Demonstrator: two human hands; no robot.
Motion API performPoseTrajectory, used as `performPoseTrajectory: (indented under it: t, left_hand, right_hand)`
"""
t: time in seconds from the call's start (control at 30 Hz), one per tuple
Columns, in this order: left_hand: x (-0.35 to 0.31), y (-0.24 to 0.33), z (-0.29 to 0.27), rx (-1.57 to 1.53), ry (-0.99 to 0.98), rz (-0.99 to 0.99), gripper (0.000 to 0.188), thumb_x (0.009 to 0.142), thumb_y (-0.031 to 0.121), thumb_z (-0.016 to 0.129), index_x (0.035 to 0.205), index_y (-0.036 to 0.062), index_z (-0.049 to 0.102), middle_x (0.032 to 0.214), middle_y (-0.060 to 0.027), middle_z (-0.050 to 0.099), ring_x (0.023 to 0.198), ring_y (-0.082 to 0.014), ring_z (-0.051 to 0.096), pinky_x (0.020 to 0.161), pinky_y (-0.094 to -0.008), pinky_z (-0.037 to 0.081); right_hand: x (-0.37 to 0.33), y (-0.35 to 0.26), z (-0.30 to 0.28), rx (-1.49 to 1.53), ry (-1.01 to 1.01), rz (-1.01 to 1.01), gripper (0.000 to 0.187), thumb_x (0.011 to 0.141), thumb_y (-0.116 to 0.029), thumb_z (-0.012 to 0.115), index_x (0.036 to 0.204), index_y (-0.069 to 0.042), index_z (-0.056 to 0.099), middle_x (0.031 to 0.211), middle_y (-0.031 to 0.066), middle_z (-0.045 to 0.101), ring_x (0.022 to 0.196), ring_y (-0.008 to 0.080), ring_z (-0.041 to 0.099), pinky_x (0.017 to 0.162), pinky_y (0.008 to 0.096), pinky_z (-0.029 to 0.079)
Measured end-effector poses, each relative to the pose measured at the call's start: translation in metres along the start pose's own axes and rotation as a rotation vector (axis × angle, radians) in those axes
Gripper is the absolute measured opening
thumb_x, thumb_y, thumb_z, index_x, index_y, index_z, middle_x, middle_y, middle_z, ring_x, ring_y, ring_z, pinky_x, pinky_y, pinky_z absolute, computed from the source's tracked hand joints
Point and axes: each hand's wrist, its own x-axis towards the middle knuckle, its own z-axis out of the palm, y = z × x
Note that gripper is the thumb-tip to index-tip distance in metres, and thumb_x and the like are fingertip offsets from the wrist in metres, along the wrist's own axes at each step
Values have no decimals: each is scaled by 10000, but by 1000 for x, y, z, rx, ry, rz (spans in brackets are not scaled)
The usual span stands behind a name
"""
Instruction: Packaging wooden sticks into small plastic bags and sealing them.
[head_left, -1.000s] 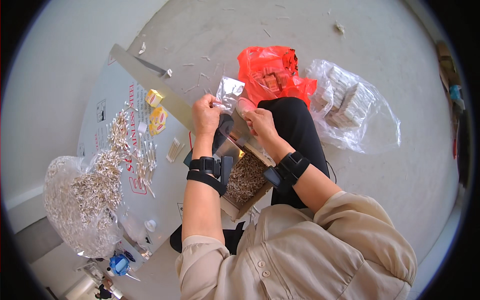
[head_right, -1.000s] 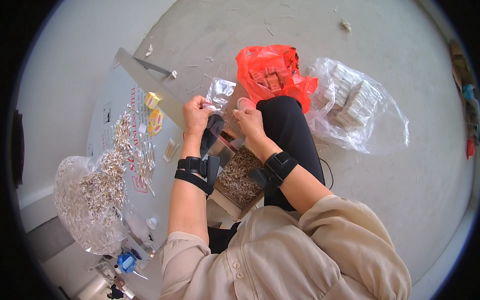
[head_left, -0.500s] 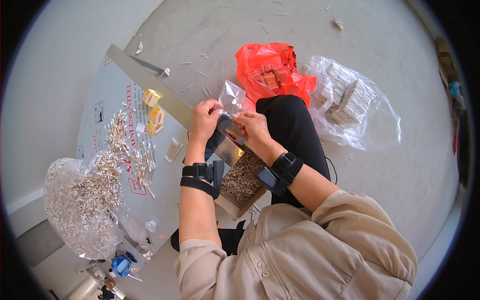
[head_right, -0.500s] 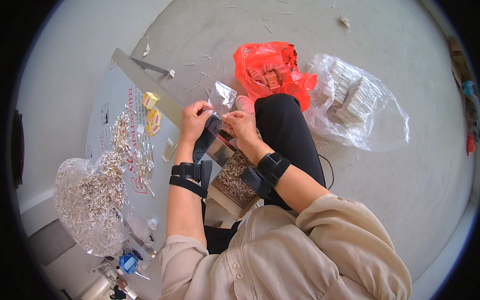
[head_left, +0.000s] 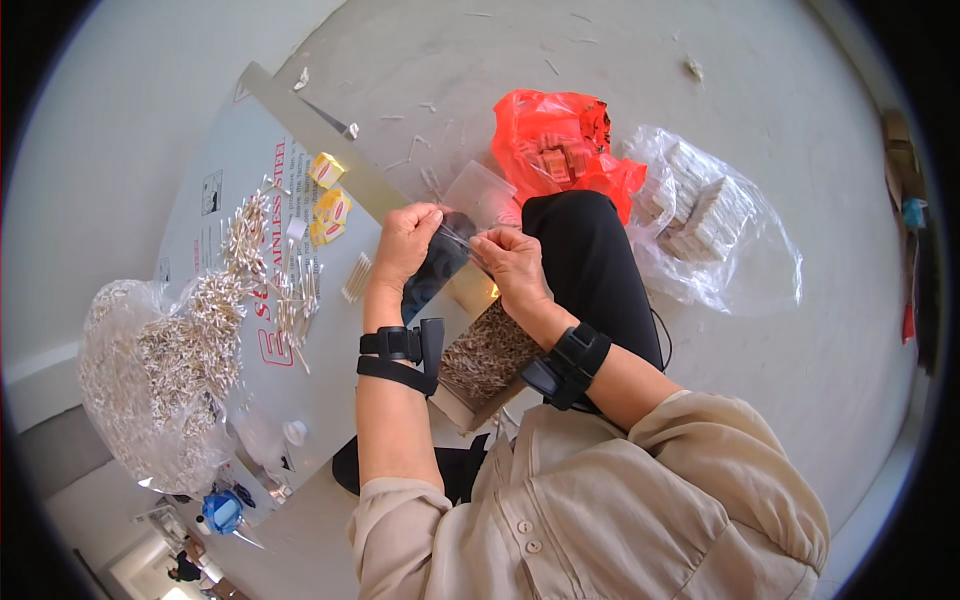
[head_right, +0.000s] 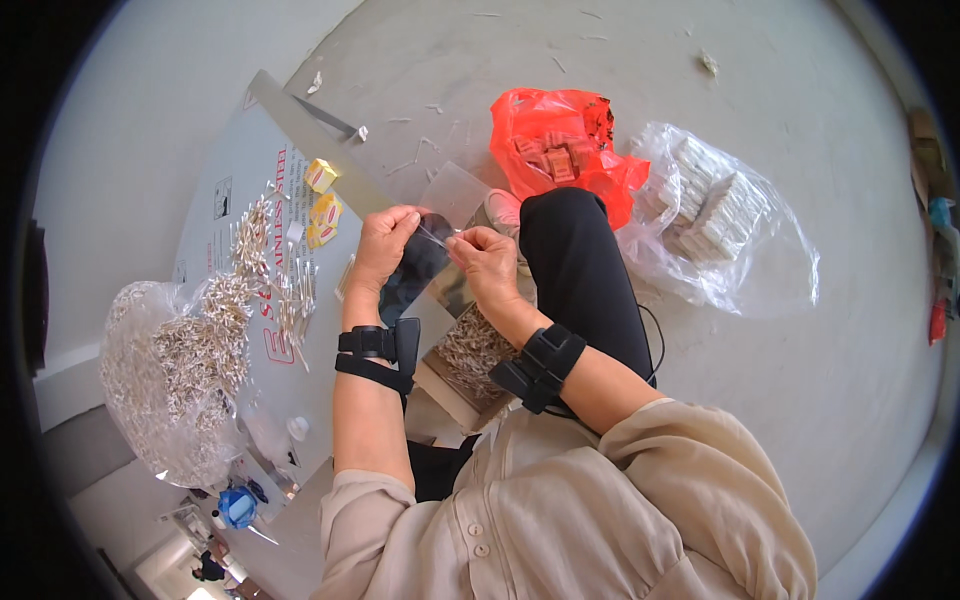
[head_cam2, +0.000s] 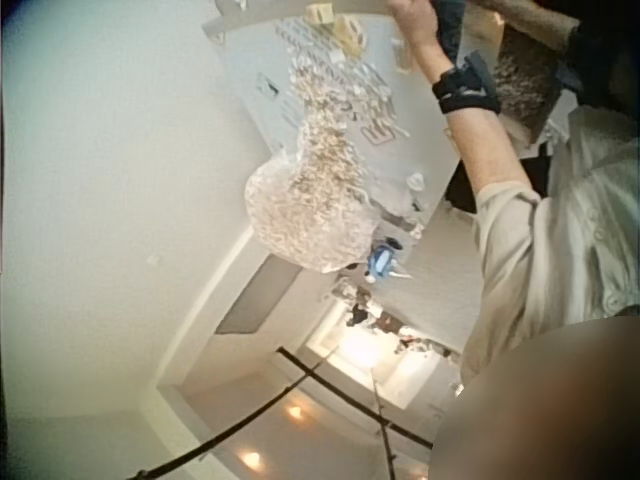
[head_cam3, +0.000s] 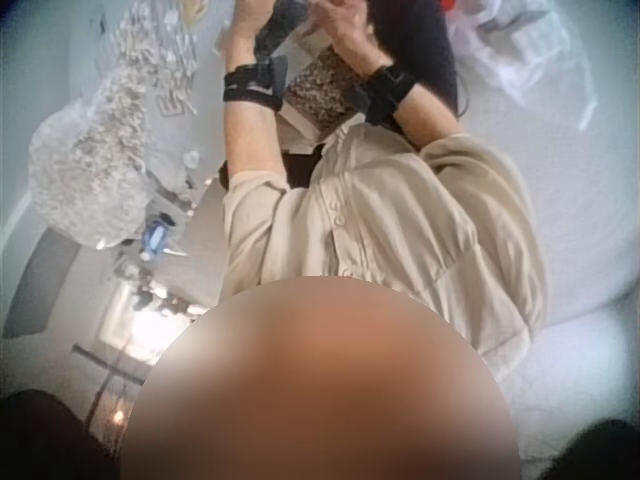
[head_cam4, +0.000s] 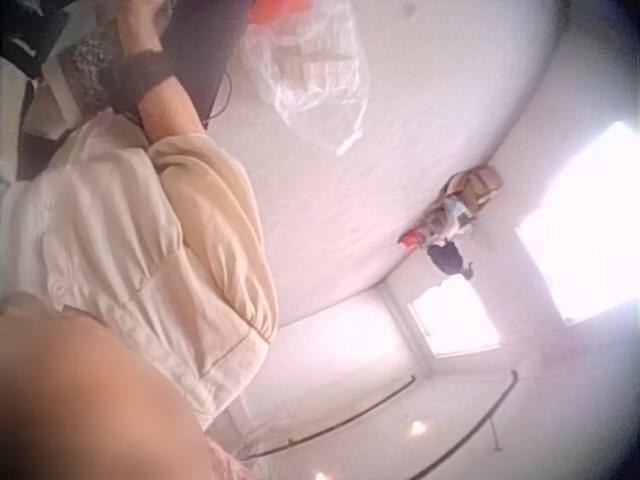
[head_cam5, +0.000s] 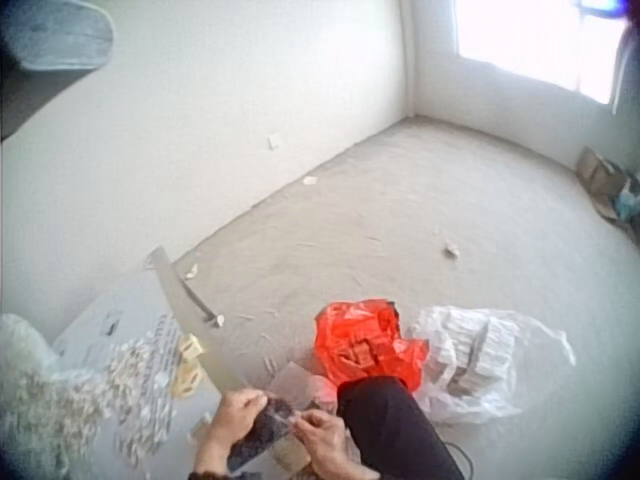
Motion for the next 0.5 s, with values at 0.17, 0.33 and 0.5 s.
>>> performPoseTrajectory:
  t: [0.17,0.33,0.5]
  left_hand:
    - [-8,-16,-5,206,92,27,127,803,88,668,880,-10,695,797,-121,667,728,-190,623,681,-316,488]
    - [-15,-9,-11,548,109,-6,106,779,116,695,792,13,671,817,-160,637,787,-320,630,697,-399,495]
    - [-20,-5,-11,786,118,-38,110,766,140,703,781,37,669,844,-182,648,827,-377,626,722,-436,503]
  right_hand:
    - [-8,27,4,-169,59,-144,79,768,-32,745,757,-12,669,843,-3,595,712,93,542,594,235,432]
    - [-12,36,11,-683,122,-421,99,630,-86,765,647,-33,683,1027,86,595,945,270,564,795,379,470]
    - [-21,28,21,-877,78,-346,122,634,-133,740,635,-26,681,1021,82,616,952,296,570,824,401,467]
